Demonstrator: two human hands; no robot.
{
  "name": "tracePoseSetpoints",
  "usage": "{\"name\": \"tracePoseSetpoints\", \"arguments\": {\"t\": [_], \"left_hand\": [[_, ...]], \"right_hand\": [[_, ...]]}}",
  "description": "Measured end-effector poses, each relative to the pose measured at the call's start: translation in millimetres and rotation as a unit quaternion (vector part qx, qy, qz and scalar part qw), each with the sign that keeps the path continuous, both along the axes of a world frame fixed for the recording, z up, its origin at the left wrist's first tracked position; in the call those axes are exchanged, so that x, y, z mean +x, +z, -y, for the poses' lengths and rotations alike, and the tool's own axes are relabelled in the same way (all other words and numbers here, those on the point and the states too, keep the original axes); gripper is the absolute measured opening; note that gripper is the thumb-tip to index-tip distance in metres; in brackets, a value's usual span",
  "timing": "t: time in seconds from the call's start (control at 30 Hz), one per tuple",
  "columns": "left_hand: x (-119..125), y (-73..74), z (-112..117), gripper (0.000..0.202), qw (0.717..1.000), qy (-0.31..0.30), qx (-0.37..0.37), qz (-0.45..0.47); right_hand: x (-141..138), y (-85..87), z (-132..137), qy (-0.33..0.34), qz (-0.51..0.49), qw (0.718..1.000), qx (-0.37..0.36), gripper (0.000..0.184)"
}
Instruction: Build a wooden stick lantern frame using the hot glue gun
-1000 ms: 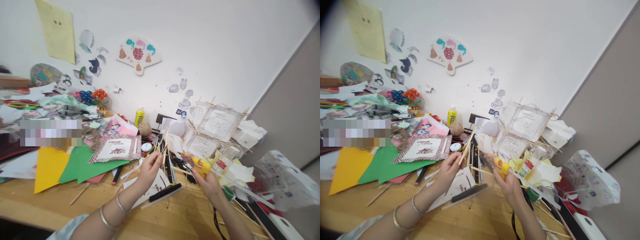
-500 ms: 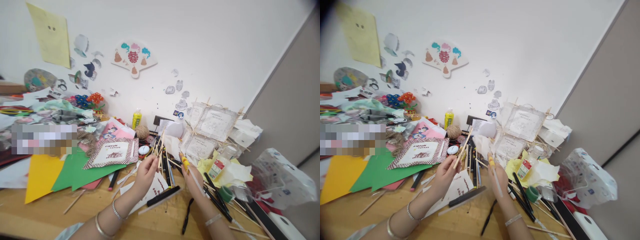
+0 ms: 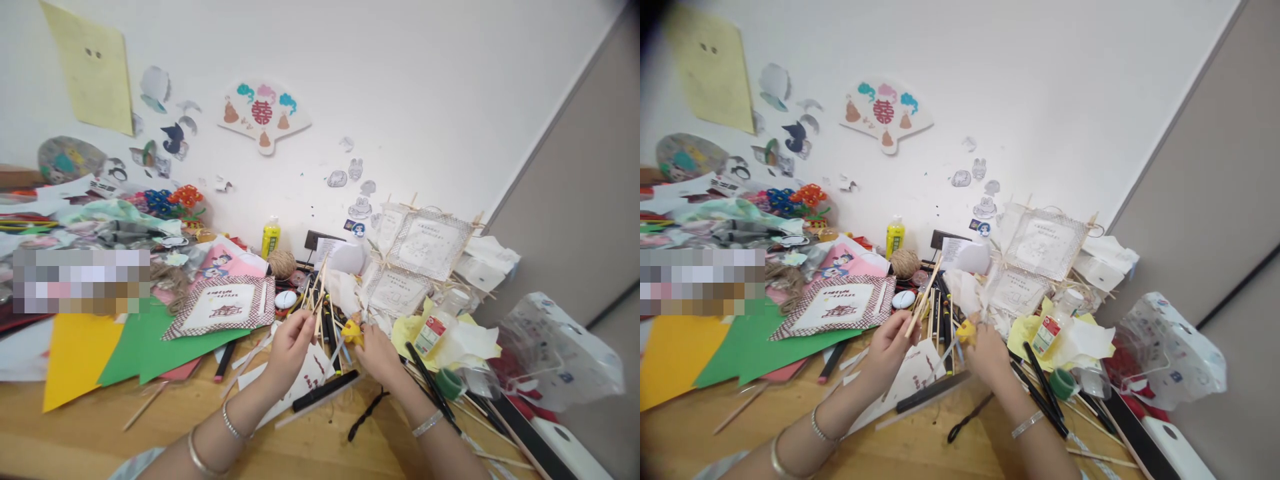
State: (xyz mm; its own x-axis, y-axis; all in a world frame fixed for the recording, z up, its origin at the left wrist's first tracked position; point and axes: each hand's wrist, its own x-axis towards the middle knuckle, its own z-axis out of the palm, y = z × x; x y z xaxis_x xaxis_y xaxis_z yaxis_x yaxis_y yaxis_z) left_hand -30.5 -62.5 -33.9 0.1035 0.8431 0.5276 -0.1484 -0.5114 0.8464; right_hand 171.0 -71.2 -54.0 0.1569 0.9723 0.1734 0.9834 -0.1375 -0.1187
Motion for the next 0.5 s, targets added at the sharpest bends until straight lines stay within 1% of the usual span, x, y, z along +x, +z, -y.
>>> {"name": "tracePoseSetpoints", "arguments": {"t": [0.1,0.2,0.33,0.4,0.5], "left_hand": [[-0.4,1.3,0.8,0.029,1.0,-0.005,0.0,0.007],[-0.6,3.7,2.5,0.028,1.0,-0.007,-0.001,0.009],[-0.5,5.2,3.9,0.03,1.0,-0.005,0.007,0.0],[-0.4,4.5,3.1,0.031,1.0,-0.006,0.012,-0.003],[0.0,1.8,0.4,0.031,1.0,-0.008,0.019,-0.004]], "right_hand": [[11.6,6.0,1.8,0.014,-0.04,0.997,-0.06,0.03],[26.5,5.6,6.0,0.017,-0.06,0.994,-0.09,0.026],[41.8,4.6,10.7,0.027,-0.077,0.99,-0.119,0.028],[46.5,10.2,11.7,0.037,-0.077,0.988,-0.129,0.026],[51.6,27.8,13.6,0.047,-0.063,0.987,-0.141,0.024]]}}
